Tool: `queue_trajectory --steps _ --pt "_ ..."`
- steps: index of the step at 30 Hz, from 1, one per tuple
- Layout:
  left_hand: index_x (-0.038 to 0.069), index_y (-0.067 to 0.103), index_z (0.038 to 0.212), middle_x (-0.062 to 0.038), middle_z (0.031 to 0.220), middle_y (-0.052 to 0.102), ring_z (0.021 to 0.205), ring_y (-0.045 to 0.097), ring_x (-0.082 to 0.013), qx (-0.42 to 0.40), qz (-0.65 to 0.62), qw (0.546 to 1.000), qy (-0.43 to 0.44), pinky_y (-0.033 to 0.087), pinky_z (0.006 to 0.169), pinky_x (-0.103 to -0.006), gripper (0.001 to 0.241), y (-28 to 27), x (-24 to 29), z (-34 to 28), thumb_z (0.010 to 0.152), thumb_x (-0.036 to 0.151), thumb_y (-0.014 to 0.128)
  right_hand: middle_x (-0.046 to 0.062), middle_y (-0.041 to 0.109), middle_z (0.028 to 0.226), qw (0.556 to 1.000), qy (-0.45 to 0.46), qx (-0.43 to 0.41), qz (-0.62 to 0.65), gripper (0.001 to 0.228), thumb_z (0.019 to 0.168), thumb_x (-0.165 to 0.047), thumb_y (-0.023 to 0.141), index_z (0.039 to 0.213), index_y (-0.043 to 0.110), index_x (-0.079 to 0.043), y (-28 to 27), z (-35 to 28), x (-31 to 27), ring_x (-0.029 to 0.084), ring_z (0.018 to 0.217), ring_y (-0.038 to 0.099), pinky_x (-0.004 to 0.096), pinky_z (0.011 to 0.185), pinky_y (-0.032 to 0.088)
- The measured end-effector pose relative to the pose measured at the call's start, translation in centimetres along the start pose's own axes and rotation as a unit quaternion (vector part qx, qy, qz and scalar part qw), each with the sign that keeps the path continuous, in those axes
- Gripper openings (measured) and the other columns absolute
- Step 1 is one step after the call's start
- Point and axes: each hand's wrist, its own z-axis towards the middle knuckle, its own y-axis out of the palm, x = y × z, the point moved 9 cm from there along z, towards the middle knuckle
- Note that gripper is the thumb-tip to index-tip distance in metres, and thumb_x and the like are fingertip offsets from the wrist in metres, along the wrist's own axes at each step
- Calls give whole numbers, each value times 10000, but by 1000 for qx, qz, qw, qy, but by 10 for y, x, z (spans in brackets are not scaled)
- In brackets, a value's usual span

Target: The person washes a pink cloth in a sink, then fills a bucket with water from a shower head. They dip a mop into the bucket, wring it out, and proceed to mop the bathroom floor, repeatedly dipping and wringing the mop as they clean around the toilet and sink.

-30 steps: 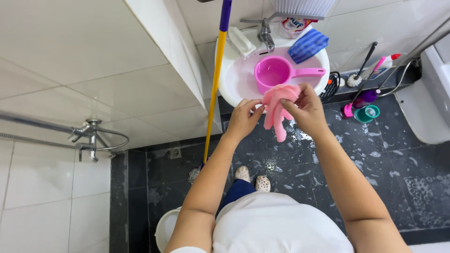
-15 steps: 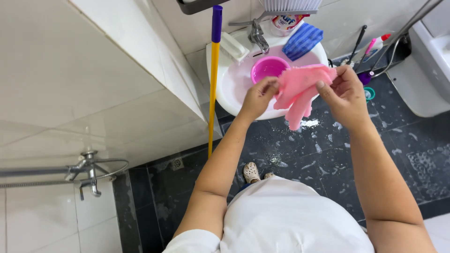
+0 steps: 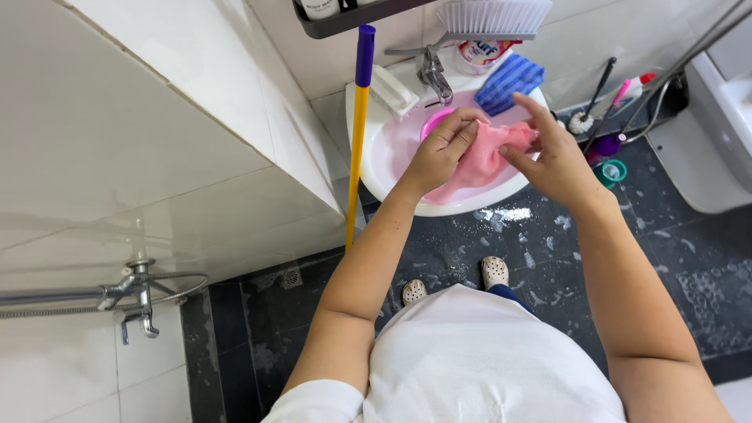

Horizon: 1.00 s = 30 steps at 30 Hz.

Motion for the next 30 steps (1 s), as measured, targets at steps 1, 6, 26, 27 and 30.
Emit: queue_trajectory --steps 1,6,26,27,30 --pt "86 630 1245 20 1072 645 983 570 -58 8 4 1000 2 486 890 -224 186 -3 3 3 1143 193 518 58 610 1098 1000 -5 -7 2 666 913 -107 762 1517 482 -122 -1 6 6 119 905 602 276 770 513" --pt "52 650 1198 -11 1050 691 1000 633 -76 44 24 999 10 527 917 -245 181 -12 -1 21 1121 155 523 97 621 1080 987 -102 -98 -78 374 924 -240 788 1218 683 -33 8 32 28 197 930 622 311 780 531" --pt "149 451 1469 -103 1236 625 1010 691 -227 306 -171 900 -260 626 813 -395 759 32 -168 -27 906 648 550 95 663 1238 886 87 -273 365 324 1076 -207 604 1336 507 -40 5 82 126 180 1080 700 365 875 636" --pt "113 475 1452 -142 1228 640 1027 705 -245 307 -229 897 -220 625 837 -398 746 34 -162 -27 921 626 580 88 663 1261 866 100 -283 399 345 1060 -202 598 1357 503 -55 9 81 124 179 1102 698 369 892 633" --pt "80 482 1433 -139 1225 636 1050 685 -260 361 -254 881 -169 616 856 -417 647 16 -167 -40 935 435 689 90 653 1274 844 116 -296 432 355 1054 -195 602 1365 499 -59 16 81 139 182 1101 699 374 895 630"
